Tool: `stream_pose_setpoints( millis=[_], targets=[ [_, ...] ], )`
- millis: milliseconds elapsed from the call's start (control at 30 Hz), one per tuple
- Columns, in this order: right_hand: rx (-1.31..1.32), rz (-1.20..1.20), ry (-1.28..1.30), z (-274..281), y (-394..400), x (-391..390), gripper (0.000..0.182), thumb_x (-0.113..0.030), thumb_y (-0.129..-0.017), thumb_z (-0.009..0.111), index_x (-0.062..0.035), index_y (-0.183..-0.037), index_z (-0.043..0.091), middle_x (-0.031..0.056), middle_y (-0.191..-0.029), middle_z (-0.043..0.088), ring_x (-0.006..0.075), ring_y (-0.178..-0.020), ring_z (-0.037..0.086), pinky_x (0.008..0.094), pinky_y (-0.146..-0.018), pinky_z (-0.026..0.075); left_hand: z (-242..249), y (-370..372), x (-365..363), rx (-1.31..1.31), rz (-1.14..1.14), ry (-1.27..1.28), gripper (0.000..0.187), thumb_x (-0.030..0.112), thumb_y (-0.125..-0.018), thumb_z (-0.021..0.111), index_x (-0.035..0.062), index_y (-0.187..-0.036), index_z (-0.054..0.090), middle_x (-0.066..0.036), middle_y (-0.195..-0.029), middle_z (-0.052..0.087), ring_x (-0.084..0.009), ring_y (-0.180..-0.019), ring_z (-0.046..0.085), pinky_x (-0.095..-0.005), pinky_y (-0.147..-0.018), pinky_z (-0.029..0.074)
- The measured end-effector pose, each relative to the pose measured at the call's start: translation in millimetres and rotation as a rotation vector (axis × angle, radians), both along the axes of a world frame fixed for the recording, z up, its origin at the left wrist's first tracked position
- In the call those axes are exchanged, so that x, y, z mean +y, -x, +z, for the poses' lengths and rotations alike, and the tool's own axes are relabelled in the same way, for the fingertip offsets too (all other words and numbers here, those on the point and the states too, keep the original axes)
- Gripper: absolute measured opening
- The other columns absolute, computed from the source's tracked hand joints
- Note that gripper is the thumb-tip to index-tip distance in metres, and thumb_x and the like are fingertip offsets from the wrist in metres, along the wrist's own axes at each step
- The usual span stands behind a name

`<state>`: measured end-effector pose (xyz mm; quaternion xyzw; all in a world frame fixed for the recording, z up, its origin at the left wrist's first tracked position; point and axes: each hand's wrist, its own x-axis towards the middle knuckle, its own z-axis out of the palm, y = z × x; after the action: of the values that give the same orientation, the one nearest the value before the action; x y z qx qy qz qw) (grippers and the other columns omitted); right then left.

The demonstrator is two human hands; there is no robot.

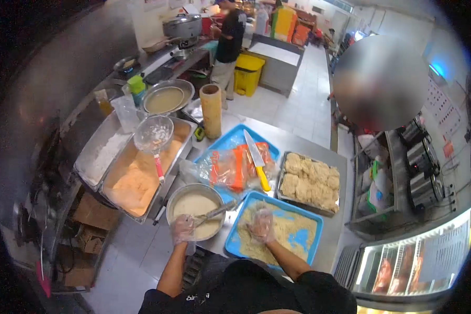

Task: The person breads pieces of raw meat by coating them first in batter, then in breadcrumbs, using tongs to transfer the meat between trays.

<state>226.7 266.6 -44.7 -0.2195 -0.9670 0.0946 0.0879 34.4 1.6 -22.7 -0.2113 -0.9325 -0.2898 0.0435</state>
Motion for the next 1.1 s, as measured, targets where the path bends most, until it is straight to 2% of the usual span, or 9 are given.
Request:
stream_pose_setpoints(
  millis=[167, 300, 333, 467, 533, 600, 800, 867, 1100],
  targets=[
    [0.166, -0.249, 0.426, -44.3, 1.7, 60.7, 0.032, -0.034, -0.083, 0.047, -0.0029, -0.088, 0.054, 0.0206, -0.091, 0.053, 0.0341, -0.084, 0.049, 0.045, -0.073, 0.036, 24.0, 4.5, 6.2, -0.033, -0.005, 0.072, 0.027, 0.034, -0.078, 0.056, 0.0077, -0.081, 0.062, -0.014, -0.076, 0.061, -0.0336, -0.072, 0.058, -0.0425, -0.065, 0.047],
    [0.284, 0.221, -0.299, -41.9, -27.0, 79.2, 0.038, -0.02, -0.079, 0.049, -0.0051, -0.114, 0.049, 0.0227, -0.098, 0.053, 0.0375, -0.09, 0.049, 0.0488, -0.083, 0.036, 11.2, 0.6, -0.1, -0.053, 0.003, 0.126, 0.028, 0.034, -0.08, 0.055, 0.0078, -0.085, 0.061, -0.015, -0.074, 0.059, -0.0328, -0.069, 0.057, -0.0411, -0.063, 0.047],
    [-0.092, 0.243, -0.029, -28.7, -34.1, 74.6, 0.043, -0.025, -0.078, 0.051, -0.0044, -0.116, 0.047, 0.0228, -0.101, 0.052, 0.0386, -0.092, 0.048, 0.0483, -0.086, 0.036, 25.2, -2.4, 3.5, 0.012, -0.021, 0.15, 0.028, 0.035, -0.08, 0.055, 0.0071, -0.081, 0.061, -0.015, -0.073, 0.059, -0.0329, -0.068, 0.057, -0.0409, -0.061, 0.046],
    [0.001, -0.01, 1.043, -34.2, -41.4, 67.1, 0.048, -0.044, -0.085, 0.043, -0.002, -0.104, 0.058, 0.017, -0.087, 0.06, 0.0296, -0.074, 0.054, 0.0386, -0.071, 0.044, 17.3, 7.4, -1.7, -0.197, -0.087, -0.017, 0.03, 0.033, -0.08, 0.057, 0.0036, -0.079, 0.061, -0.015, -0.075, 0.06, -0.0317, -0.069, 0.058, -0.0397, -0.061, 0.046],
    [0.202, 0.098, 1.005, -25.2, -45.5, 69.1, 0.056, -0.05, -0.087, 0.038, 0.0005, -0.1, 0.058, 0.0167, -0.086, 0.061, 0.0304, -0.075, 0.055, 0.0374, -0.07, 0.044, -29.0, 20.5, -21.1, -0.232, -0.12, -0.149, 0.033, 0.033, -0.079, 0.058, 0.0014, -0.086, 0.061, -0.015, -0.081, 0.062, -0.0311, -0.075, 0.059, -0.0379, -0.066, 0.047],
    [-0.216, -0.176, 0.893, 59.4, -23.1, 70.1, 0.048, -0.043, -0.086, 0.045, 0.0006, -0.098, 0.059, 0.0181, -0.087, 0.061, 0.0318, -0.078, 0.057, 0.0397, -0.07, 0.044, -2.2, 13.5, -15.8, -0.169, -0.156, -0.048, 0.032, 0.031, -0.079, 0.059, 0.0012, -0.089, 0.061, -0.015, -0.083, 0.063, -0.0308, -0.076, 0.06, -0.0366, -0.066, 0.048],
    [0.277, -0.023, -0.142, -17.9, 2.2, 14.7, 0.041, -0.029, -0.079, 0.052, -0.0001, -0.108, 0.053, 0.0188, -0.085, 0.056, 0.0347, -0.078, 0.052, 0.0457, -0.068, 0.041, 20.4, 6.7, -6.3, -0.14, -0.094, 0.13, 0.027, 0.029, -0.078, 0.059, 0.0036, -0.089, 0.062, -0.014, -0.082, 0.063, -0.0308, -0.075, 0.06, -0.0354, -0.066, 0.048],
    [0.05, 0.054, 0.206, 11.0, 3.2, -3.7, 0.046, -0.027, -0.077, 0.053, 0.0021, -0.113, 0.048, 0.0188, -0.09, 0.052, 0.0329, -0.083, 0.049, 0.0423, -0.074, 0.04, 4.7, 9.4, -5.9, -0.023, -0.06, 0.217, 0.028, 0.032, -0.079, 0.058, 0.0043, -0.086, 0.062, -0.015, -0.08, 0.062, -0.033, -0.074, 0.059, -0.0397, -0.066, 0.047],
    [0.249, 0.147, -0.074, -16.8, -9.7, -5.2, 0.033, -0.028, -0.072, 0.054, 0.0004, -0.088, 0.057, 0.0171, -0.079, 0.055, 0.032, -0.078, 0.051, 0.0404, -0.077, 0.041, 8.0, 8.2, -1.4, -0.082, -0.123, 0.018, 0.026, 0.031, -0.078, 0.056, 0.0057, -0.081, 0.062, -0.016, -0.078, 0.061, -0.0327, -0.073, 0.058, -0.041, -0.065, 0.046]
  ],
)
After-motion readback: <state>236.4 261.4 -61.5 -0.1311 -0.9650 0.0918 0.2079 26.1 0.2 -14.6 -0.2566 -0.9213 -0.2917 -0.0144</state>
